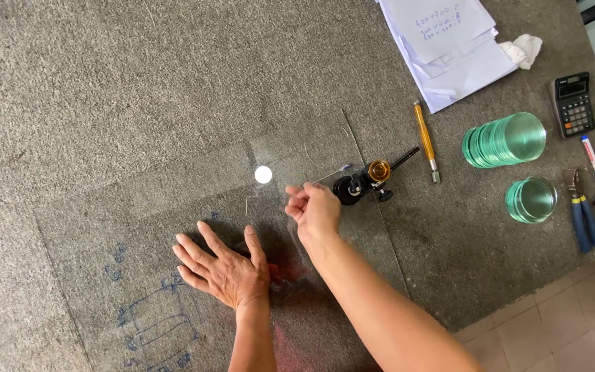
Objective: Using a circular glass cutter to score circles on a sheet of glass
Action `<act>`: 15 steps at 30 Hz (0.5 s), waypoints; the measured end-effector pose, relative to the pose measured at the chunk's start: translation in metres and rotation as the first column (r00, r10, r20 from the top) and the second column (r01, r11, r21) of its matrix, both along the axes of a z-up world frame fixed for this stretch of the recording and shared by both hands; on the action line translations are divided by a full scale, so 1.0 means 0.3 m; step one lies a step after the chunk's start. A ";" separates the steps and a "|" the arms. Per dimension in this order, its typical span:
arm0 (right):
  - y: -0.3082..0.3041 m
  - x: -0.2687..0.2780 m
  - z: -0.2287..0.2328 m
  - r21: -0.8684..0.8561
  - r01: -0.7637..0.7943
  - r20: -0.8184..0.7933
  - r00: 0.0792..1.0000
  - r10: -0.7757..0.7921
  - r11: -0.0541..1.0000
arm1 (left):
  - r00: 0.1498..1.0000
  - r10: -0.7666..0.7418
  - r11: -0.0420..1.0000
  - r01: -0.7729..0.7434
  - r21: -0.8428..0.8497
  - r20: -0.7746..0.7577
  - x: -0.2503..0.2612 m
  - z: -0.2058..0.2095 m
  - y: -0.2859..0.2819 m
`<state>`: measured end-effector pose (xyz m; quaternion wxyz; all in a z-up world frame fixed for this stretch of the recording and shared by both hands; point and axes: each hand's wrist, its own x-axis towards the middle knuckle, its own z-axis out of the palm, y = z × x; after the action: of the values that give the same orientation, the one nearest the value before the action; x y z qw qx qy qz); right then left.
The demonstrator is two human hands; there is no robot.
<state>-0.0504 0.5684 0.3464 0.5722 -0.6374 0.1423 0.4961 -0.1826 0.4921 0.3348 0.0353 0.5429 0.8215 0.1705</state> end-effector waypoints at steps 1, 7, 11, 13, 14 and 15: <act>-0.051 -0.006 0.012 0.000 0.002 -0.003 1.000 -0.002 1.000 | 1.000 -0.002 1.000 0.002 0.000 -0.003 -0.001 0.002 0.004; -0.437 0.105 0.063 0.002 -0.540 0.241 0.817 0.524 0.841 | 1.000 0.011 1.000 -0.012 -0.006 -0.012 -0.001 0.001 0.002; -0.532 0.266 0.088 -0.453 -0.694 0.430 0.380 0.819 0.560 | 1.000 0.013 1.000 -0.012 -0.020 0.007 -0.008 0.000 0.001; -0.527 0.316 0.114 -0.552 -0.657 0.393 0.338 0.855 0.513 | 1.000 0.003 1.000 -0.003 -0.023 0.012 0.007 0.001 -0.005; -0.526 0.322 0.119 -0.597 -0.652 0.373 0.289 0.881 0.467 | 1.000 0.009 1.000 -0.008 -0.019 0.009 0.004 0.001 -0.003; -0.523 0.327 0.125 -0.640 -0.644 0.351 0.240 0.905 0.419 | 1.000 0.014 1.000 -0.014 -0.014 0.005 0.001 0.004 0.000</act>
<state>0.0478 0.4116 0.3838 0.1186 -0.8407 -0.3228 0.4183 -0.1824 0.4921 0.3359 0.0401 0.5365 0.8264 0.1662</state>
